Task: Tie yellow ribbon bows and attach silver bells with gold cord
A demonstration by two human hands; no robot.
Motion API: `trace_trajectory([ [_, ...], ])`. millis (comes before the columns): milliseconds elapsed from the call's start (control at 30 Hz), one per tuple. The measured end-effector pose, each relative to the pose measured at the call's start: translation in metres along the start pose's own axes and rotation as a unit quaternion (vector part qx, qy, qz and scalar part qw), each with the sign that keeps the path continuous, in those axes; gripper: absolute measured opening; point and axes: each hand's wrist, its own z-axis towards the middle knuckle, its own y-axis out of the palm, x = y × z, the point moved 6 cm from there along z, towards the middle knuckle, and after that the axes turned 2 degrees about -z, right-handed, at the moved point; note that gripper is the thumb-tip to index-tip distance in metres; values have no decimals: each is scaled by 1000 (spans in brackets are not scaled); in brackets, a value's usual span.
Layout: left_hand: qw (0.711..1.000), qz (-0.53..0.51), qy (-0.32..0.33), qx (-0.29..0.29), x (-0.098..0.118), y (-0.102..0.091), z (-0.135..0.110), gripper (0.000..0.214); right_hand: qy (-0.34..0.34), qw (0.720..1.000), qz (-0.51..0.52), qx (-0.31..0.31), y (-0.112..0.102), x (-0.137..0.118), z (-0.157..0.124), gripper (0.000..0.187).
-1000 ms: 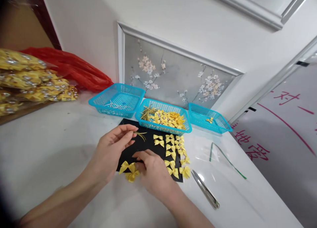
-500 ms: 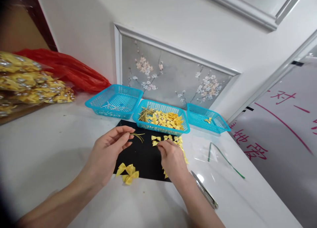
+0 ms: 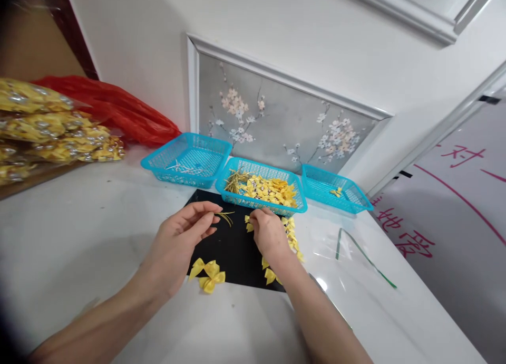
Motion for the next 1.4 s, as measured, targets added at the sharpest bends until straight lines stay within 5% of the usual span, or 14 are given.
trace_trajectory([
  [367, 1000, -1, -9, -11, 1, 2, -1, 9, 18, 999, 30, -30, 5, 0, -2, 11],
  [533, 1000, -8, 2, -7, 4, -1, 0, 10, -21, 996, 76, -47, -10, -35, -18, 16],
  [767, 1000, 3, 11, -3, 2, -3, 3, 9, 9, 971, 178, -157, 12, -72, -44, 9],
  [1033, 997, 47, -8, -68, 1, 5, 3, 14, 66, 952, 280, -105, -17, -53, -48, 10],
  [1233, 953, 35, -147, -261, -17, 33, -14, 30, 91, 911, 401, -35, -30, -33, -56, 9],
  [1400, 967, 60, -126, -213, -21, 27, -6, 26, 130, 887, 440, -50, -23, -22, -59, 10],
])
